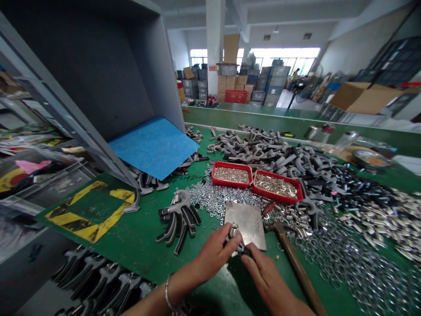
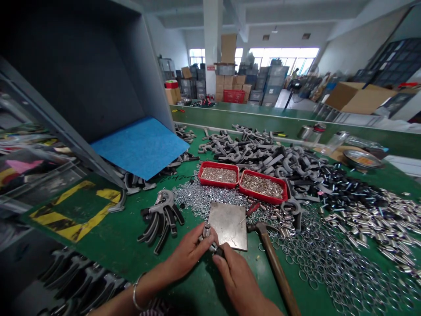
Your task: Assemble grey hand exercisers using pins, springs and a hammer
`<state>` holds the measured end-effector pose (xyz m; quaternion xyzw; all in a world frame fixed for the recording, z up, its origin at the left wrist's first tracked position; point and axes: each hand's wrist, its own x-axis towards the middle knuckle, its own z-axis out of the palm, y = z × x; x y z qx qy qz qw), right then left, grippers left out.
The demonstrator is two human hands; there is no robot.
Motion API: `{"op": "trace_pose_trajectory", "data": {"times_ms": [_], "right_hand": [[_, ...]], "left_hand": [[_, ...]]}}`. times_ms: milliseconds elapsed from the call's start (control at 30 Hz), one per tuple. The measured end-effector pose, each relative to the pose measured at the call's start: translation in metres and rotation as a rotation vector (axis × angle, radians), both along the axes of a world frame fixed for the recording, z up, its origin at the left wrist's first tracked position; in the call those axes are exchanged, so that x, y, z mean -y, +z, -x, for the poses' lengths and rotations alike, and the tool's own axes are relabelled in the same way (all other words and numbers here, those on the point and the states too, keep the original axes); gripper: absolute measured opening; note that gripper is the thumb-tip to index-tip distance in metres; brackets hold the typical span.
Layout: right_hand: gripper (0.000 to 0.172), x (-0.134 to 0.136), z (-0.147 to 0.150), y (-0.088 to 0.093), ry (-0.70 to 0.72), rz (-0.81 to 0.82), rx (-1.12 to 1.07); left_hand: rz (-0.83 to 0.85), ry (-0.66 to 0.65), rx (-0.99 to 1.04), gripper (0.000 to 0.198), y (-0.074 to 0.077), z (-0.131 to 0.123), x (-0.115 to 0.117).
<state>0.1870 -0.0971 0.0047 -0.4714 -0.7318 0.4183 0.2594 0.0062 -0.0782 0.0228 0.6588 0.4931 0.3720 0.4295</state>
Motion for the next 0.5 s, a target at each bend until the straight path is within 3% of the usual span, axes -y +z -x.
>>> {"op": "trace_pose_trajectory", "data": {"times_ms": [100, 133, 167, 200, 267, 333, 400, 500], "right_hand": [[0.064, 0.003, 0.005, 0.006, 0.104, 0.611, -0.278], [0.07, 0.002, 0.004, 0.009, 0.14, 0.734, -0.309], [0.073, 0.0, 0.003, 0.011, 0.156, 0.759, -0.301], [0.071, -0.001, 0.001, 0.013, 0.14, 0.679, -0.256], [0.06, -0.005, -0.003, 0.014, 0.019, 0.341, -0.127], [0.052, -0.006, -0.005, 0.01, -0.08, 0.159, -0.085], [0.052, -0.004, -0.005, 0.004, -0.047, 0.28, -0.143], [0.073, -0.002, -0.004, -0.001, 0.209, 0.684, -0.231]], "left_hand": [[-0.03, -0.063, -0.041, 0.028, 0.002, 0.002, 0.001], [-0.031, -0.073, -0.042, 0.028, 0.001, 0.003, 0.0], [-0.028, -0.072, -0.04, 0.028, -0.001, 0.003, 0.0], [-0.021, -0.054, -0.036, 0.028, -0.002, 0.002, -0.001], [-0.002, 0.002, -0.026, 0.028, -0.006, 0.001, -0.002], [0.008, 0.037, -0.011, 0.028, -0.007, 0.001, -0.002], [-0.021, 0.005, -0.007, 0.027, -0.007, 0.001, 0.0], [-0.089, -0.135, -0.054, 0.025, -0.006, 0.004, 0.002]]}}
